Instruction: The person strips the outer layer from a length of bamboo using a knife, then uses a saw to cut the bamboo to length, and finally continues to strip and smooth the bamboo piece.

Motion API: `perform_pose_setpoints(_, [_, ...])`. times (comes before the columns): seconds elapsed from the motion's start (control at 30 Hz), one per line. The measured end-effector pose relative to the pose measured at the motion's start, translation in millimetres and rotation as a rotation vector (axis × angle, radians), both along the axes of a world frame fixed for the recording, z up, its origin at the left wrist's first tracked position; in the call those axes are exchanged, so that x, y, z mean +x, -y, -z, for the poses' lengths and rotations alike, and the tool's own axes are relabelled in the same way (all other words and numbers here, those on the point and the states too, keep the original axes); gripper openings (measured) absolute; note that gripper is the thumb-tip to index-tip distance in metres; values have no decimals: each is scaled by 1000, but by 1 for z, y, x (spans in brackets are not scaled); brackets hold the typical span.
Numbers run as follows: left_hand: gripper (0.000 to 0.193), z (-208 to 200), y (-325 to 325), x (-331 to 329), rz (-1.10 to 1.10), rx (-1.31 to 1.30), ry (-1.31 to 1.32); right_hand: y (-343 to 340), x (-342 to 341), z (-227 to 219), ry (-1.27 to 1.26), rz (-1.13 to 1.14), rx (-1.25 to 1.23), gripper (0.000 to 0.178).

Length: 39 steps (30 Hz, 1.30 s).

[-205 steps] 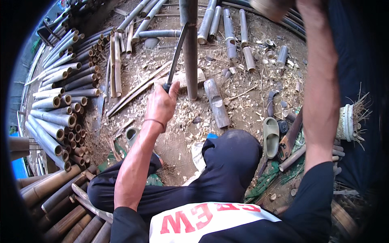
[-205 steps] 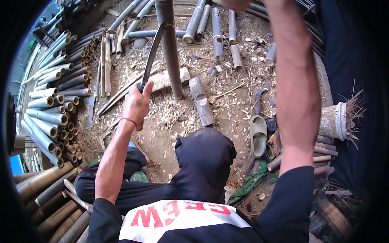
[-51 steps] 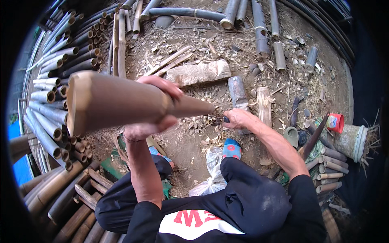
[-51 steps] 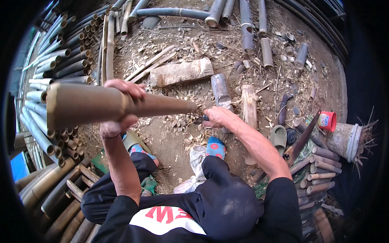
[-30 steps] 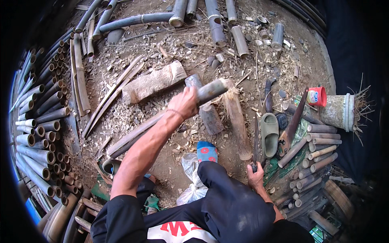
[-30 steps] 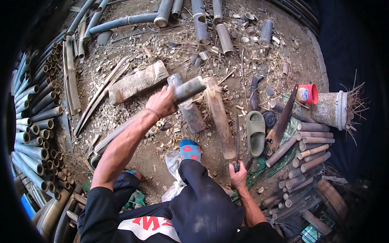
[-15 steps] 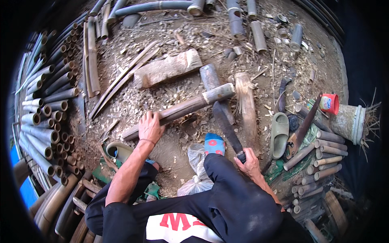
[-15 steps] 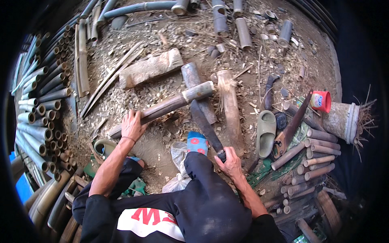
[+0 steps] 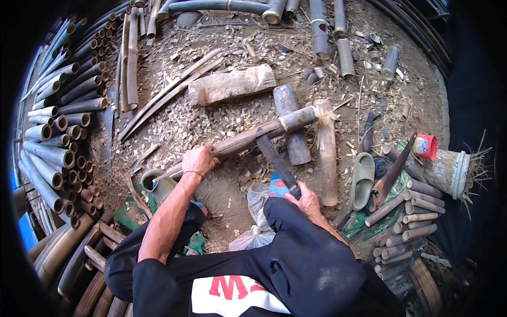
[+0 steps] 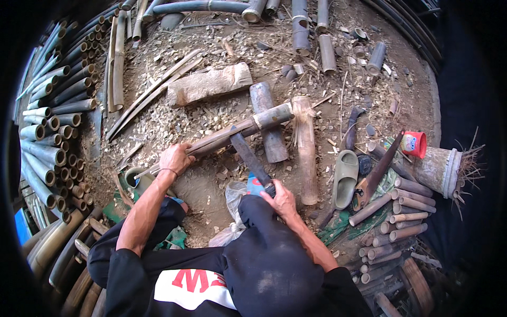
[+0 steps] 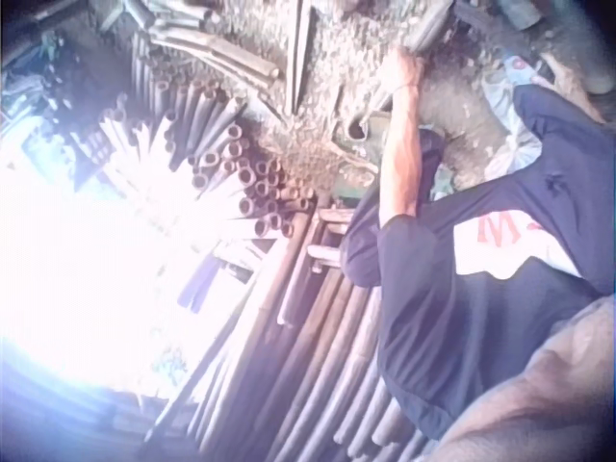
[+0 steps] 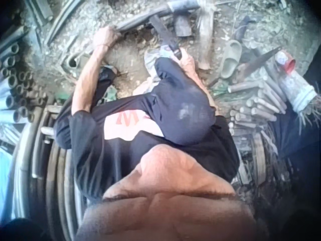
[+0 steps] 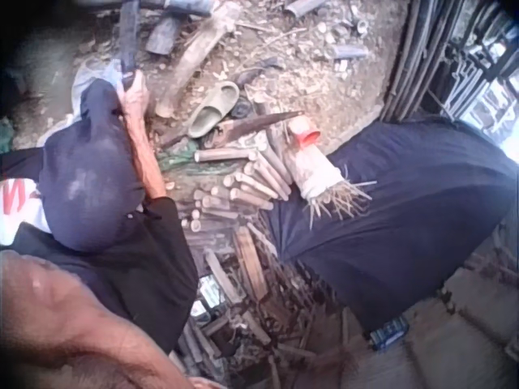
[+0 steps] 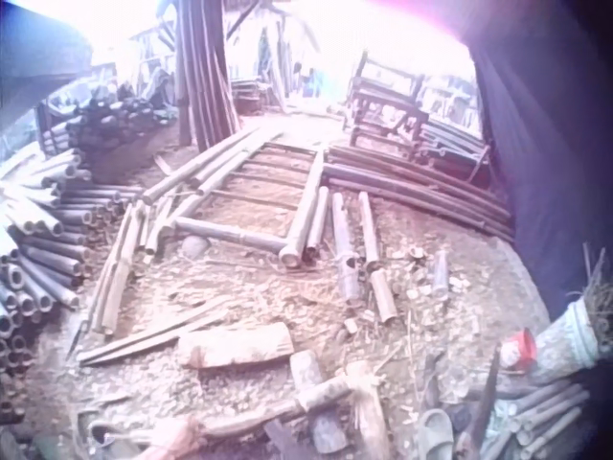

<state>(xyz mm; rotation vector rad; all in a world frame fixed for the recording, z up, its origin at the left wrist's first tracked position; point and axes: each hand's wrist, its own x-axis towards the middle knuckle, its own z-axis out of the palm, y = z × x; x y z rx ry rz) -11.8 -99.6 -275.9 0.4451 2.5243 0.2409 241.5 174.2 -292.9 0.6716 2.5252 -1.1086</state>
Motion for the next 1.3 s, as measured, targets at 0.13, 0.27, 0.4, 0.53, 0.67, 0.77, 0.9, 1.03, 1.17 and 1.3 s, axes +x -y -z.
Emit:
perform_pose_setpoints(0.13, [42,5,2,10,-49,54,-12,-13,-6,2,118,-71,-516,54])
perform_pose_setpoints(0.27, [44,6,0,9,-55,68,-18,-24,-14,6,107,-63,-555,49])
perform_pose_setpoints(0.4, [43,10,2,10,-27,63,-18,-24,-19,-4,21,-139,275,25])
perform_pose_setpoints(0.53, [37,8,1,4,-5,27,-44,-27,-9,0,23,-201,-173,33])
perform_pose_setpoints(0.67, [32,-43,-7,-16,-17,-32,-6,-30,0,-17,208,-17,-547,34])
perform_pose_setpoints(0.77, [40,-115,-26,-27,57,21,21,-47,-2,-18,183,414,-694,24])
perform_pose_setpoints(0.9, [40,-119,-31,-24,199,-25,-90,-68,-19,-27,174,379,-809,23])
perform_pose_setpoints(1.03, [41,-17,10,-18,209,65,-81,-63,-16,-5,18,234,-133,32])
perform_pose_setpoints(1.17, [30,32,36,-20,-35,390,-146,-75,-20,-15,-55,314,-17,44])
perform_pose_setpoints(1.3, [50,22,45,-74,39,225,-412,-102,2,-9,-251,552,145,42])
